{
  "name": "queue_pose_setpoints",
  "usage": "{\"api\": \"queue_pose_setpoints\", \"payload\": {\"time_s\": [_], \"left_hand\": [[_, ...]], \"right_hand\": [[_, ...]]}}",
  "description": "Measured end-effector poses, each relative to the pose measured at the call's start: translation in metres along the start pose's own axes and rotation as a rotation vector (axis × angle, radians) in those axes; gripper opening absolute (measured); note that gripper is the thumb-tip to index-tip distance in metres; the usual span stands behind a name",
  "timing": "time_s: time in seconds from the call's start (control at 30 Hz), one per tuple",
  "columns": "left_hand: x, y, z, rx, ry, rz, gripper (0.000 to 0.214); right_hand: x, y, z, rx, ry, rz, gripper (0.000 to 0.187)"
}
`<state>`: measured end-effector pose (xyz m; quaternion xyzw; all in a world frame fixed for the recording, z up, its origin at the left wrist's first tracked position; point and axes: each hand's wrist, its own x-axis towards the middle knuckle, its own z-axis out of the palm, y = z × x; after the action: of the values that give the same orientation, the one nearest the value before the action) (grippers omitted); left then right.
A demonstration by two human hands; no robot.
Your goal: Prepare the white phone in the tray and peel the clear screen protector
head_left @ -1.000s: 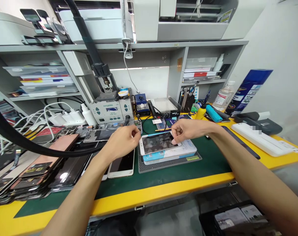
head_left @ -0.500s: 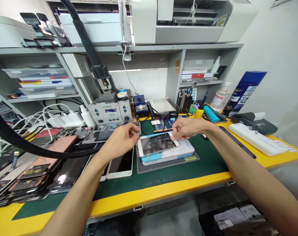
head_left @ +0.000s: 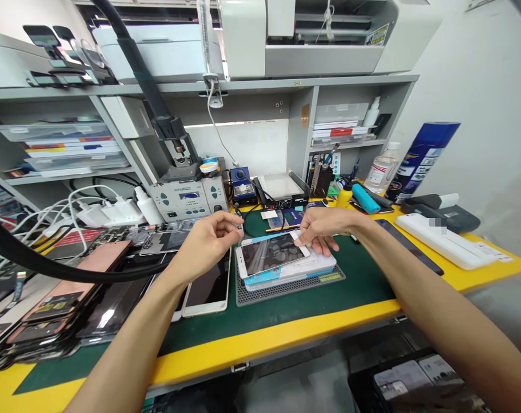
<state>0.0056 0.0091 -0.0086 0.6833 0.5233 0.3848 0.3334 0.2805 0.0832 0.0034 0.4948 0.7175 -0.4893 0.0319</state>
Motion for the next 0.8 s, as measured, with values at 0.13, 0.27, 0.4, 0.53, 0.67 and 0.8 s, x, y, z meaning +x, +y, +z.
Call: {"api": "queue_pose_setpoints", "payload": {"time_s": [0.13,0.27,0.4,0.53,0.67,0.8], "left_hand": [[-0.001,0.001,0.002,-0.061,0.0,-0.034,0.035],[-0.002,-0.001,0.0,-0.033,-0.018,-0.064,0.034],[-0.002,-0.001,-0.004,0.002,-0.037,-0.074,0.034],[-0.001,-0.002,-0.005,0.008,-0.049,-0.065,0.033],[-0.001,-0.001,-0.005,0.001,-0.076,-0.073,0.034],[-0.002,0.0,-0.005,0.016,-0.124,-0.086,0.034]], "right_hand": [[0.002,0.002,-0.001,0.022,-0.02,-0.002,0.049],[0.007,0.007,-0.003,0.088,-0.045,-0.009,0.048],[0.009,0.011,-0.005,0.136,-0.052,-0.002,0.053],[0.01,0.012,-0.006,0.109,-0.08,-0.025,0.056],[0.012,0.012,-0.005,0.073,-0.073,-0.026,0.057],[0.011,0.014,-0.006,0.059,-0.073,-0.033,0.057]]}}
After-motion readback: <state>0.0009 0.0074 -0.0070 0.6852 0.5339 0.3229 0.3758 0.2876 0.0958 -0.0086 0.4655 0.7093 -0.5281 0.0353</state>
